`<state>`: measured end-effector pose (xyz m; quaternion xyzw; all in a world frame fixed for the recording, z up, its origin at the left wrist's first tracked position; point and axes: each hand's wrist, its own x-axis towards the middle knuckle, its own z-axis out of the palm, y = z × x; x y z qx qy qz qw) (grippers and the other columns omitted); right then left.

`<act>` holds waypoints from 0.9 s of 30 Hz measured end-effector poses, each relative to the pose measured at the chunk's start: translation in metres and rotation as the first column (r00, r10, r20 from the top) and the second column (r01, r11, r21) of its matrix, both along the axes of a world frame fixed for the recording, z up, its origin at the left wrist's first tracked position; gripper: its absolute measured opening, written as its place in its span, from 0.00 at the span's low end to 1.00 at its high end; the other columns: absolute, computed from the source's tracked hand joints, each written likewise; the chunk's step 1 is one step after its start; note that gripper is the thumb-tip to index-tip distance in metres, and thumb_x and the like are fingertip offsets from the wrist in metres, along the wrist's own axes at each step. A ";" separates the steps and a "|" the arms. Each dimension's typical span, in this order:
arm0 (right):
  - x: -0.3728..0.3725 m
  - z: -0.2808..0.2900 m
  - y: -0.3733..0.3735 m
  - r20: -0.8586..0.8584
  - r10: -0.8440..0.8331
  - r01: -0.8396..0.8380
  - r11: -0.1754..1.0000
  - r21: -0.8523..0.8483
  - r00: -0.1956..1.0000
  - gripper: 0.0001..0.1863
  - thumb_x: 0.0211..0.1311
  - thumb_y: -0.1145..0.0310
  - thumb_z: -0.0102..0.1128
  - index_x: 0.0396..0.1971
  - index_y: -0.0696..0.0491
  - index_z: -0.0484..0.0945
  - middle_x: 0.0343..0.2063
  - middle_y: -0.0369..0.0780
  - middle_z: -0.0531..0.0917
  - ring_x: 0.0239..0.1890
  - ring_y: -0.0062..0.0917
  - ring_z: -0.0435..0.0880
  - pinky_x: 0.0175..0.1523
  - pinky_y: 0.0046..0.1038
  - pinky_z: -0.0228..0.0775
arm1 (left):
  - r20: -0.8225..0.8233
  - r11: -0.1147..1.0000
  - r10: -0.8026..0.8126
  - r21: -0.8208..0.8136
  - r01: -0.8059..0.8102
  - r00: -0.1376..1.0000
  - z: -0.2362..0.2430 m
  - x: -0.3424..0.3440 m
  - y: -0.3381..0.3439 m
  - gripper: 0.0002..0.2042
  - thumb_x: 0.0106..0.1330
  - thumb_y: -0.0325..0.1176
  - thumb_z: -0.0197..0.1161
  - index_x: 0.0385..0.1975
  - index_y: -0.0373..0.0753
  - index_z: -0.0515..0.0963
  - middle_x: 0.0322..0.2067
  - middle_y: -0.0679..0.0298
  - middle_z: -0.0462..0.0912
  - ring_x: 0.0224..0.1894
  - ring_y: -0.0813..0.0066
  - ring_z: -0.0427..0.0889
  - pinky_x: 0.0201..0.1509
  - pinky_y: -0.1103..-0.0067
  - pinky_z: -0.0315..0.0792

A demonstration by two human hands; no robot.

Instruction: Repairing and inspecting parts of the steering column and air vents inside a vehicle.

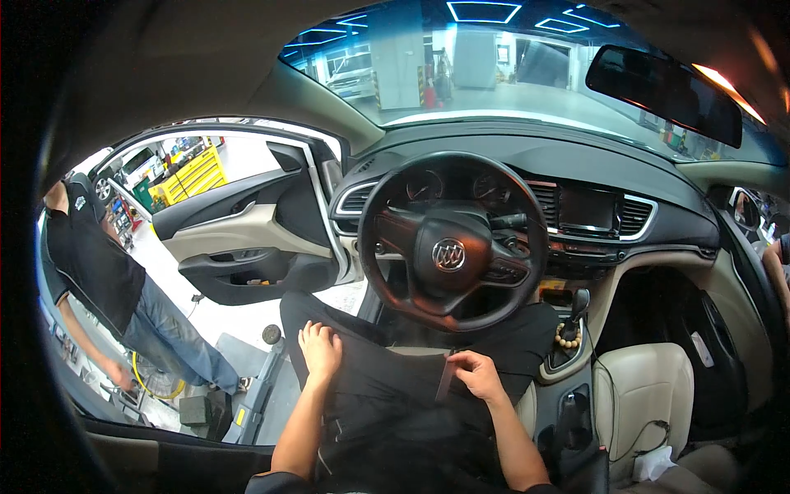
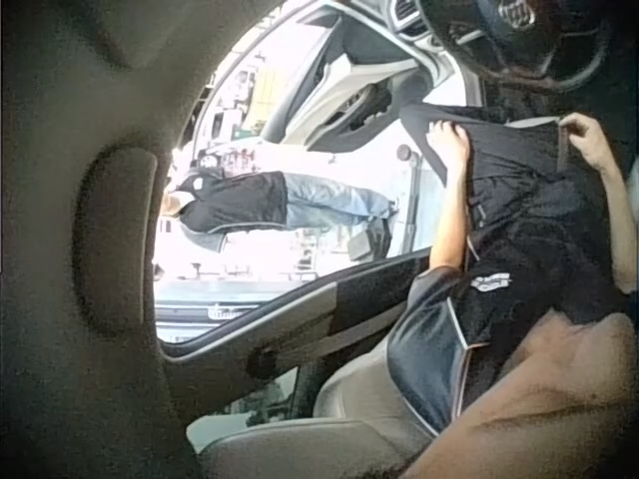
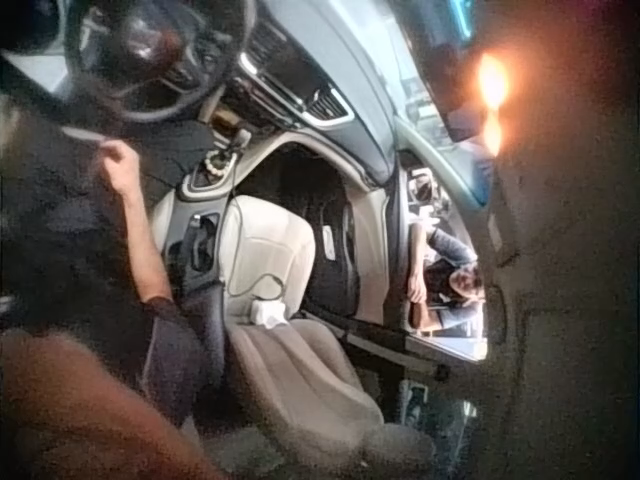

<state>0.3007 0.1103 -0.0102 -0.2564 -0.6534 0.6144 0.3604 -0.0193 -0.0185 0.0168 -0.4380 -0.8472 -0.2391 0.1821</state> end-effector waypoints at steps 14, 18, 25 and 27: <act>0.001 -0.003 0.007 0.163 -0.143 0.158 0.984 -0.085 0.976 0.12 0.62 0.65 0.58 0.25 0.58 0.80 0.15 0.32 0.77 0.20 0.12 0.74 0.28 0.17 0.65 | 0.040 1.000 0.009 -0.013 -0.009 0.999 0.004 0.005 0.000 0.11 0.56 0.33 0.59 0.35 0.35 0.79 0.49 0.53 0.75 0.62 0.53 0.63 0.68 0.59 0.49; -0.003 0.008 0.001 0.254 -0.139 0.117 0.988 0.103 0.957 0.13 0.62 0.63 0.59 0.25 0.57 0.80 0.15 0.32 0.76 0.21 0.11 0.72 0.27 0.17 0.64 | 0.026 1.000 0.018 -0.006 -0.018 0.999 -0.002 0.001 -0.002 0.11 0.56 0.33 0.59 0.35 0.35 0.79 0.49 0.53 0.75 0.62 0.53 0.63 0.68 0.58 0.49; -0.004 -0.012 0.007 -0.139 -0.111 0.151 0.931 0.332 0.984 0.11 0.52 0.67 0.67 0.31 0.57 0.79 0.33 0.40 0.81 0.33 0.22 0.80 0.41 0.25 0.72 | -0.002 1.000 0.000 -0.007 0.000 1.000 -0.001 0.000 0.002 0.11 0.56 0.34 0.59 0.36 0.35 0.78 0.49 0.54 0.75 0.62 0.53 0.63 0.67 0.59 0.50; -0.004 -0.010 0.005 -0.036 -0.144 0.148 0.963 0.224 0.989 0.11 0.52 0.67 0.67 0.30 0.58 0.80 0.34 0.40 0.81 0.34 0.23 0.80 0.41 0.25 0.72 | 0.002 1.000 0.007 -0.009 -0.007 1.000 -0.002 0.000 0.000 0.11 0.56 0.34 0.59 0.36 0.35 0.78 0.49 0.54 0.75 0.62 0.53 0.63 0.67 0.58 0.50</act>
